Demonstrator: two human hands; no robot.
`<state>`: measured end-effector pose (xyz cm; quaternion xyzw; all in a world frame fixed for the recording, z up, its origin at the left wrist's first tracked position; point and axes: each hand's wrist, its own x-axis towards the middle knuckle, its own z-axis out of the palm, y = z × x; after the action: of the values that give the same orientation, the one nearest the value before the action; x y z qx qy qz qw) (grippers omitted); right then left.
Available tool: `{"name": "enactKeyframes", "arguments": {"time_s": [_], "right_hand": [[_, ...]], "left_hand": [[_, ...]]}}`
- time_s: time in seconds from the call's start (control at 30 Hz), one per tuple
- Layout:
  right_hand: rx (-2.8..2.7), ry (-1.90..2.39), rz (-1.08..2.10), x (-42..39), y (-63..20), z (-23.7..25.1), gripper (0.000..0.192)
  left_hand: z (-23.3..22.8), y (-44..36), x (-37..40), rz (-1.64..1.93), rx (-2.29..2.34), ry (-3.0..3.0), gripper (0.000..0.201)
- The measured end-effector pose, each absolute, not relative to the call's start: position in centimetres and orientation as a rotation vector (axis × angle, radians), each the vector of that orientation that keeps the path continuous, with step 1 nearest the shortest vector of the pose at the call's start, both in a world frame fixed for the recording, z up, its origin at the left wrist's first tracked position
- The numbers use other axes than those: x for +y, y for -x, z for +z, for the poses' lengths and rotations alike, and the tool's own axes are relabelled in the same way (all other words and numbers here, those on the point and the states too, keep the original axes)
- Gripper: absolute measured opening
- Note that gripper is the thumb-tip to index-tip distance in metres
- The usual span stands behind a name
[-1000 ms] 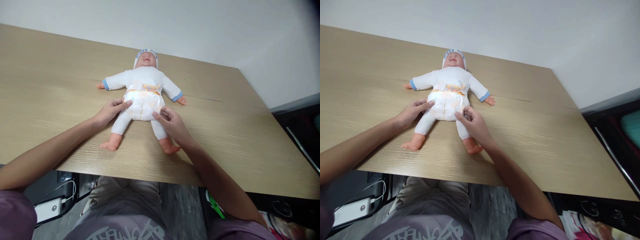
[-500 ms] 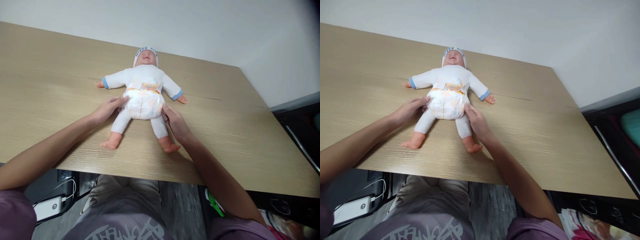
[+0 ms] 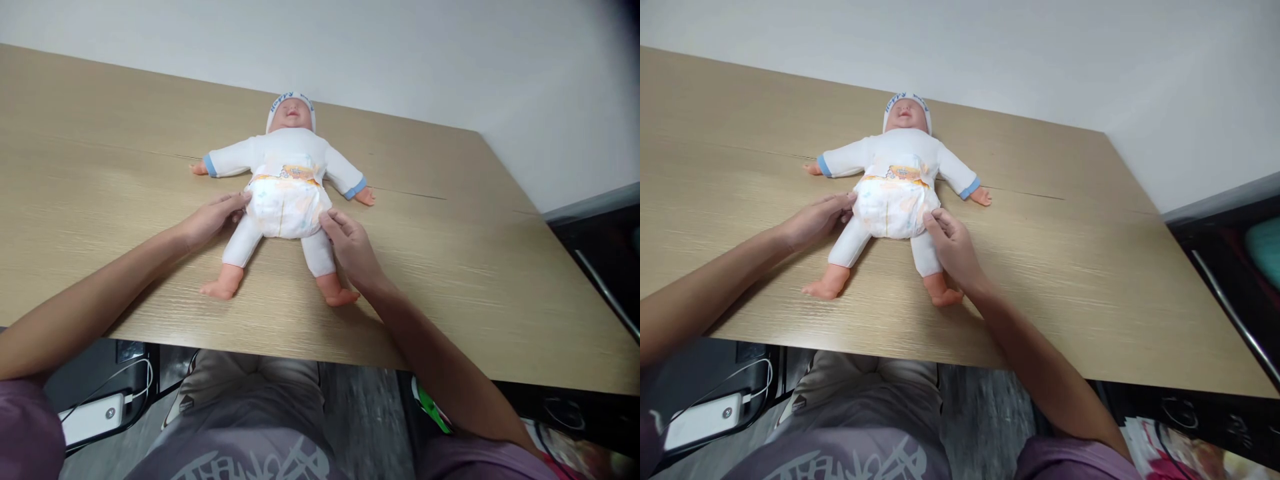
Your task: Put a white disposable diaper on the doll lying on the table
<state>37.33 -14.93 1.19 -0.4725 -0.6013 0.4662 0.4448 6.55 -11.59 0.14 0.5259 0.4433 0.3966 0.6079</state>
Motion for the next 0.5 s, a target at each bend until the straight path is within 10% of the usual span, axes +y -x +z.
{"name": "enactKeyframes", "arguments": {"time_s": [0.5], "right_hand": [[-1.64, 1.254, 0.842, -15.7, -37.6, 0.4, 0.042]], "left_hand": [[2.1, -5.9, -11.5, 0.825, 0.954, -1.339, 0.048]]}}
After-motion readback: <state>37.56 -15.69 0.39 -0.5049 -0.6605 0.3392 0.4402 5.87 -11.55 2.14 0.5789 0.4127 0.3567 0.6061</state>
